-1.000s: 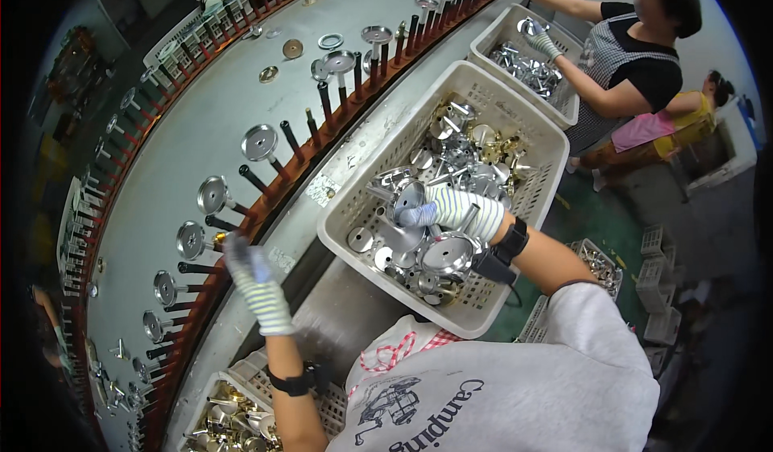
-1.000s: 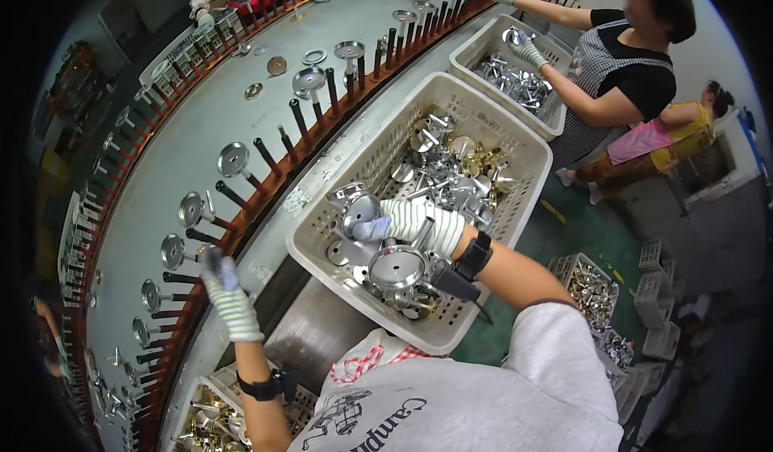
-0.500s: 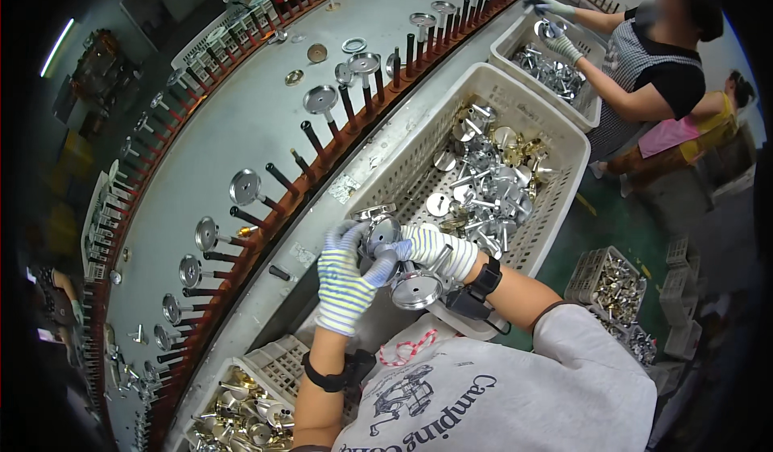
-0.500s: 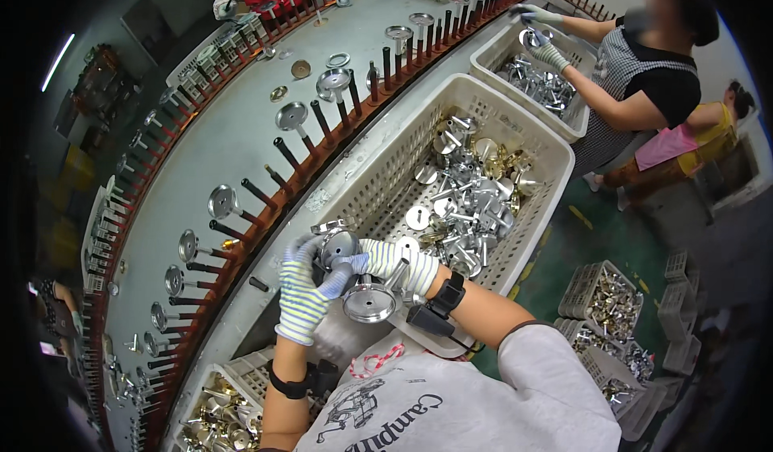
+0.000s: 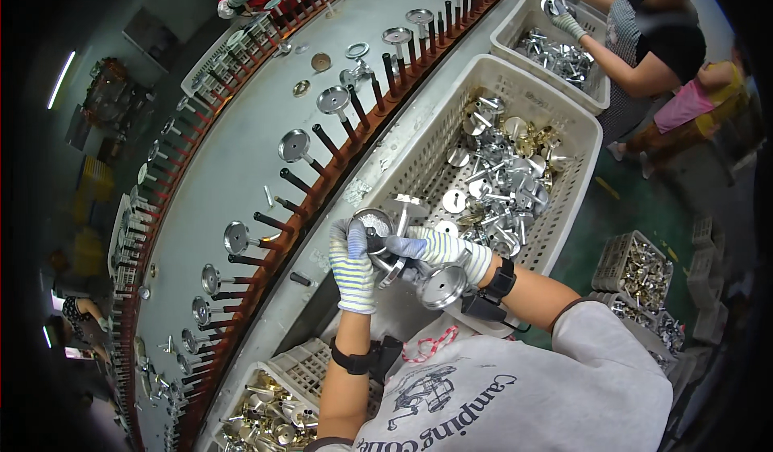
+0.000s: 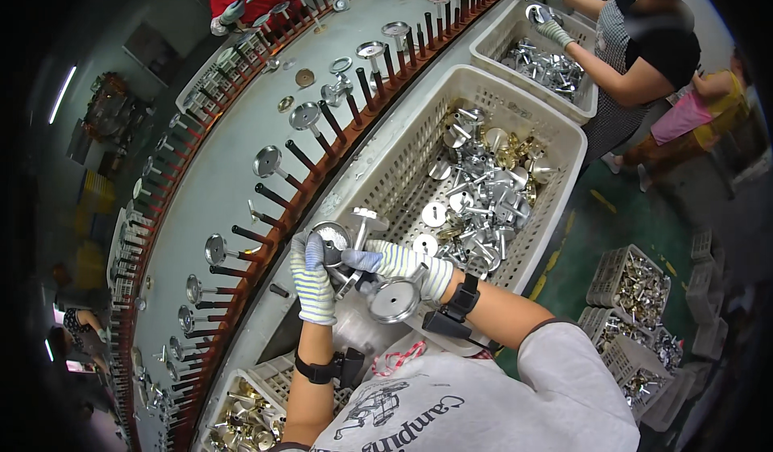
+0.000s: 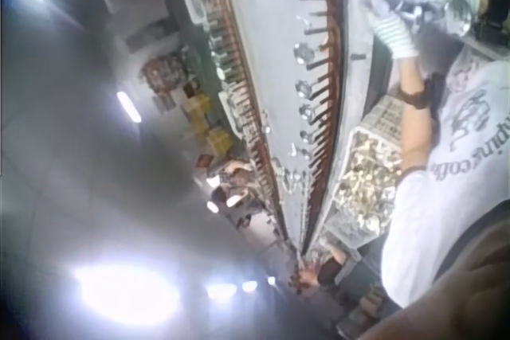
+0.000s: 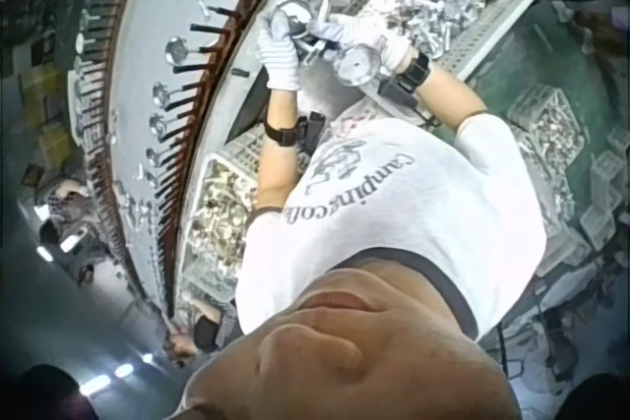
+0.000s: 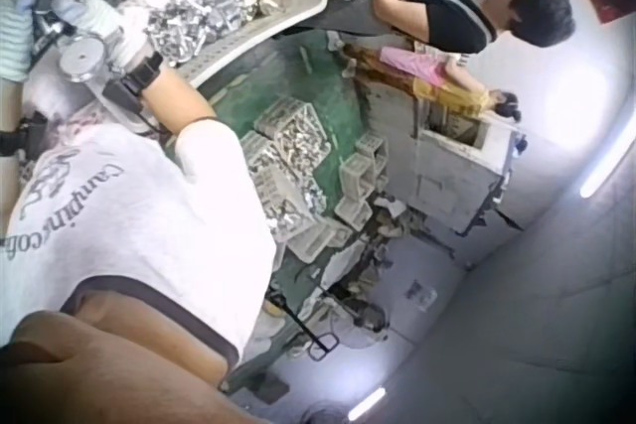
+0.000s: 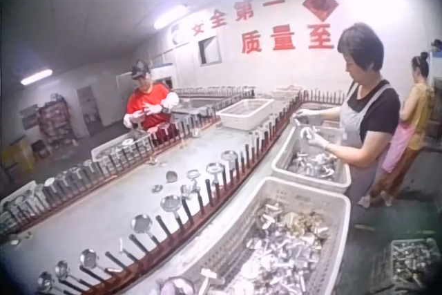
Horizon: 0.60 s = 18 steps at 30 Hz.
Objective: The person picks small metal hardware components from a white plastic basket and places them onto a long wooden rack with vertical pegs. The person handles the items one at a time, inserting them into the slots on the rack.
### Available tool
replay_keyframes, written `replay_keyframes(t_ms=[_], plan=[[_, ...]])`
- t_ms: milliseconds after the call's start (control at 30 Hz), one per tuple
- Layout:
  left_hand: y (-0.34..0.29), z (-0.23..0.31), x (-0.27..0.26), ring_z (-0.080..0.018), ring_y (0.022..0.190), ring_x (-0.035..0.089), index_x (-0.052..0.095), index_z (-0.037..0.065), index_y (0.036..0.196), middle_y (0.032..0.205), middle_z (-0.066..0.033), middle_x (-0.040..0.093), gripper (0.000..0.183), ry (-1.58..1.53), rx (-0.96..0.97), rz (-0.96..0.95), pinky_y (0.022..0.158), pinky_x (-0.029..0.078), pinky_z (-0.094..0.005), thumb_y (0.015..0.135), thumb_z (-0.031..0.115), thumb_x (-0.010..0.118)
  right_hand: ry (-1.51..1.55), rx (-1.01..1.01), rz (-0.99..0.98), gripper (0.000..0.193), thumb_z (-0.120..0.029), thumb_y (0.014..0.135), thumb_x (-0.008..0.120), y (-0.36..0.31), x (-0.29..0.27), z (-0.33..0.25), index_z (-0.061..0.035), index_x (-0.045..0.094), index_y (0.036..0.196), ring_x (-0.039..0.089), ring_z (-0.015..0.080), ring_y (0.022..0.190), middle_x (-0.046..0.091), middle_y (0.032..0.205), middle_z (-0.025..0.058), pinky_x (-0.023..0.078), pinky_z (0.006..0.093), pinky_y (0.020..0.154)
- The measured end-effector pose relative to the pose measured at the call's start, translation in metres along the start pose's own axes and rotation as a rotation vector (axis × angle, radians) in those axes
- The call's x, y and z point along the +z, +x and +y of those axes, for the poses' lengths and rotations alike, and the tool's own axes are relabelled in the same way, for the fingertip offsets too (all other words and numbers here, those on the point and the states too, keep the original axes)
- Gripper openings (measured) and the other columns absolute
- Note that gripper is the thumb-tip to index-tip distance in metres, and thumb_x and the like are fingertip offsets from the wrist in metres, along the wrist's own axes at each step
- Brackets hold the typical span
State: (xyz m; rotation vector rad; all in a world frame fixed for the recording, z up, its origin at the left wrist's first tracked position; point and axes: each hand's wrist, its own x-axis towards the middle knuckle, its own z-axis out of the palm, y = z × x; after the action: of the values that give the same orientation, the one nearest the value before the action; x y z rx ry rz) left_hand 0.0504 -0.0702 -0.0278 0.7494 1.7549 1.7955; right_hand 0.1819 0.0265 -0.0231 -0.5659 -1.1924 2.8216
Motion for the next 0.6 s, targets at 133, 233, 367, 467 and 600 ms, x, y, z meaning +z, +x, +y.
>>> replay_keyframes(t_ms=[133,233,367,467,600], plan=[[0.001,0.001,-0.012,-0.0155,0.088,0.059,0.046,0.006,0.113,0.103,-0.0087,0.056,0.030,-0.267,0.023,0.157,0.076,0.053,-0.0294,0.091,0.022,0.058,0.058,-0.002,0.068,0.030,-0.035,0.092,0.057,-0.003,0.010,0.004,-0.0072,0.066,0.100,0.061,0.0087,0.065,0.065,0.082,0.0014,0.048,0.0225,0.056],[0.003,0.017,-0.024,-0.0190,0.095,0.061,0.043,0.007,0.127,0.115,-0.0094,0.055,0.047,-0.449,0.068,0.086,0.085,0.054,-0.0343,0.085,0.010,0.064,0.133,-0.054,0.006,0.031,-0.033,0.094,0.055,-0.005,0.010,0.008,-0.0046,0.064,0.102,0.064,0.0116,0.073,0.067,0.089,0.0051,0.051,0.0221,0.062],[0.017,0.021,-0.079,-0.0185,0.089,0.063,0.054,0.007,0.117,0.103,-0.0064,0.063,0.039,-0.454,0.066,0.261,0.085,0.055,-0.0341,0.081,0.000,0.065,0.198,-0.090,-0.048,0.031,-0.033,0.092,0.056,-0.009,0.012,0.009,-0.0034,0.062,0.102,0.064,0.0112,0.076,0.067,0.094,0.0067,0.051,0.0201,0.065],[0.041,0.009,-0.140,-0.0166,0.075,0.063,0.057,0.007,0.112,0.095,-0.0069,0.065,0.032,-0.439,0.121,0.578,0.068,0.057,-0.0331,0.082,0.010,0.069,0.177,-0.077,-0.013,0.032,-0.034,0.091,0.059,-0.011,0.013,0.011,-0.0036,0.063,0.098,0.062,0.0089,0.073,0.066,0.092,0.0063,0.049,0.0187,0.061],[0.071,-0.037,-0.214,-0.0109,0.051,0.054,0.059,0.005,0.113,0.068,-0.0053,0.060,0.026,-0.016,0.085,0.551,0.045,0.047,-0.0244,0.091,0.020,0.060,0.113,-0.082,0.003,0.033,-0.037,0.090,0.060,-0.007,0.019,0.013,-0.0039,0.065,0.094,0.060,0.0071,0.066,0.066,0.081,0.0048,0.046,0.0170,0.054]])
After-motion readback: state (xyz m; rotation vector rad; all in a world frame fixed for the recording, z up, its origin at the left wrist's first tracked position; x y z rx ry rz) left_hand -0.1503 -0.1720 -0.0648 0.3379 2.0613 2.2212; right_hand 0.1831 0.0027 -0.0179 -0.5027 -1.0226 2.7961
